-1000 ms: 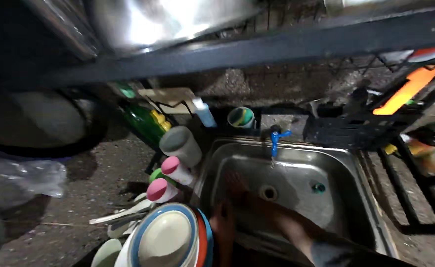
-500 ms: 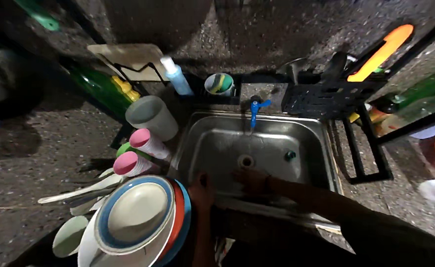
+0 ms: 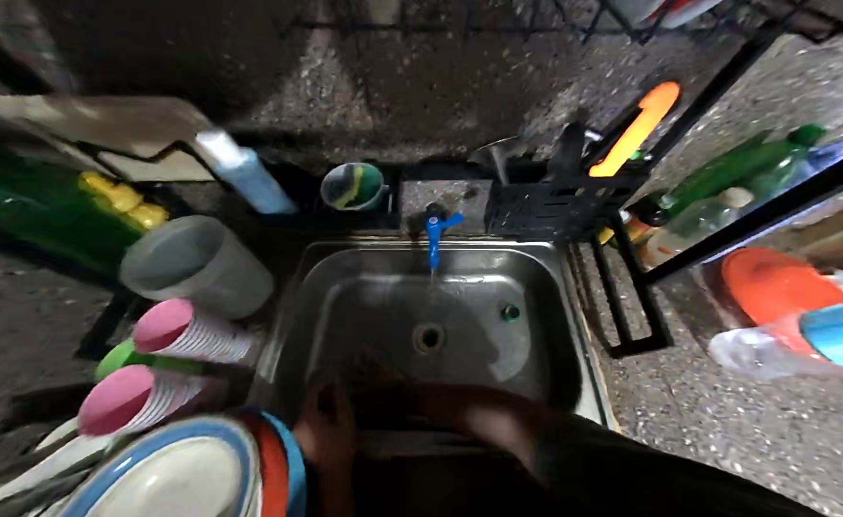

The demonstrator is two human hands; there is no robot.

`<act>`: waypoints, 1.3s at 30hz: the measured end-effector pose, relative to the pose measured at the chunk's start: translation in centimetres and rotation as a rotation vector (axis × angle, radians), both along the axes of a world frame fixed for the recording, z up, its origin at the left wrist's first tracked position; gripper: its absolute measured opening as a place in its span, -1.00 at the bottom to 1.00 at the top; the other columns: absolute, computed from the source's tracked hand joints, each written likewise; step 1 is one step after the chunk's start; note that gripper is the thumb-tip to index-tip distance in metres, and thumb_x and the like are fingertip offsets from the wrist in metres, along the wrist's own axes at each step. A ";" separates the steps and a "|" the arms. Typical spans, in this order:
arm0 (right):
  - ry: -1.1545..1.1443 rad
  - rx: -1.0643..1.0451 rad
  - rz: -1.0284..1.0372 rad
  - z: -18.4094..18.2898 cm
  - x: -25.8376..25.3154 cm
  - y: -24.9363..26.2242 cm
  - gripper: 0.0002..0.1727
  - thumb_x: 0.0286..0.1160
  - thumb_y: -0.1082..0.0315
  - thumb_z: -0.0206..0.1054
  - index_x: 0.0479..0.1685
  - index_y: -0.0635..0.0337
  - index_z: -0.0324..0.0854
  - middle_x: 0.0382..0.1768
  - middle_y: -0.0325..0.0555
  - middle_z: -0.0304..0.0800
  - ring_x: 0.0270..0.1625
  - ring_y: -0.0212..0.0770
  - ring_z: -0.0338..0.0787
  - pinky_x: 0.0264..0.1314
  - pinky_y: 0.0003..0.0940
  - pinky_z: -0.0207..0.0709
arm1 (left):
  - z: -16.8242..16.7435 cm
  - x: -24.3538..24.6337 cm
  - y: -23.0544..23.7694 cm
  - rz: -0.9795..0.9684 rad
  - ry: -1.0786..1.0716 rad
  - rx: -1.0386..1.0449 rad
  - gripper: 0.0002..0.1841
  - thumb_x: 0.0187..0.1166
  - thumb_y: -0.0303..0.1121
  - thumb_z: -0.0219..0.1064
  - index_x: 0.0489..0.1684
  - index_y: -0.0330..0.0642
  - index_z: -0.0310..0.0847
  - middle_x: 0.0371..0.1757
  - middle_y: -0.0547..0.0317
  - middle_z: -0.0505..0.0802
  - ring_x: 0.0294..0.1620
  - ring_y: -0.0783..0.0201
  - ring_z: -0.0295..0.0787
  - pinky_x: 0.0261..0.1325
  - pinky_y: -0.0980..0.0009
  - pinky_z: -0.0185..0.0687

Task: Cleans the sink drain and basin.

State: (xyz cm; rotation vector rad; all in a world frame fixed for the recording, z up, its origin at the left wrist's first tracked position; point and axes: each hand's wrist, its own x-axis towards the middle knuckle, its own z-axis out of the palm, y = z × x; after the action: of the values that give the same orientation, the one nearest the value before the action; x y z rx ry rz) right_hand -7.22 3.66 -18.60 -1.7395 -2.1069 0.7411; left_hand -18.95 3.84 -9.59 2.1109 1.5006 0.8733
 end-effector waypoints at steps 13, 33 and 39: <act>-0.191 -0.074 0.248 -1.1 13.4 -10.1 -0.38 0.78 0.12 0.16 0.83 -0.16 0.27 0.91 -0.22 0.05 0.97 -0.05 -0.19 0.95 0.23 -0.53 | -0.6 -0.2 0.3 -0.038 0.024 -0.003 -0.67 0.70 -0.33 0.25 0.09 -0.51 0.69 -0.27 -0.27 0.86 -0.32 -0.06 0.84 -0.16 -0.04 0.76; -0.318 -0.294 -0.751 -1.0 19.8 -11.0 -0.10 0.79 -0.24 -0.17 0.95 0.19 -0.19 0.91 0.37 -0.43 0.94 0.34 -0.48 0.92 0.30 -0.47 | -0.2 -0.3 0.6 -0.076 0.003 -0.065 -0.66 0.76 -0.30 0.21 0.11 -0.51 0.67 -0.22 -0.32 0.83 -0.26 -0.09 0.83 -0.07 -0.03 0.74; -0.179 -0.174 -0.207 -1.3 16.5 -11.3 -0.19 0.80 -0.11 -0.01 0.93 0.14 -0.03 0.94 0.03 -0.16 0.98 0.04 -0.33 0.99 0.03 -0.47 | -0.2 -0.2 0.6 -0.077 0.025 -0.063 -0.65 0.76 -0.29 0.21 0.12 -0.51 0.67 -0.21 -0.31 0.84 -0.24 -0.10 0.83 -0.04 -0.05 0.73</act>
State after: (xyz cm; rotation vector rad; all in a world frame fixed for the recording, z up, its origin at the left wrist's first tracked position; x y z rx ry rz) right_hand 9.31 -7.69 -19.93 -2.1509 -1.9797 0.7526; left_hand -19.15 4.41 -9.83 2.1261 1.4297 0.7648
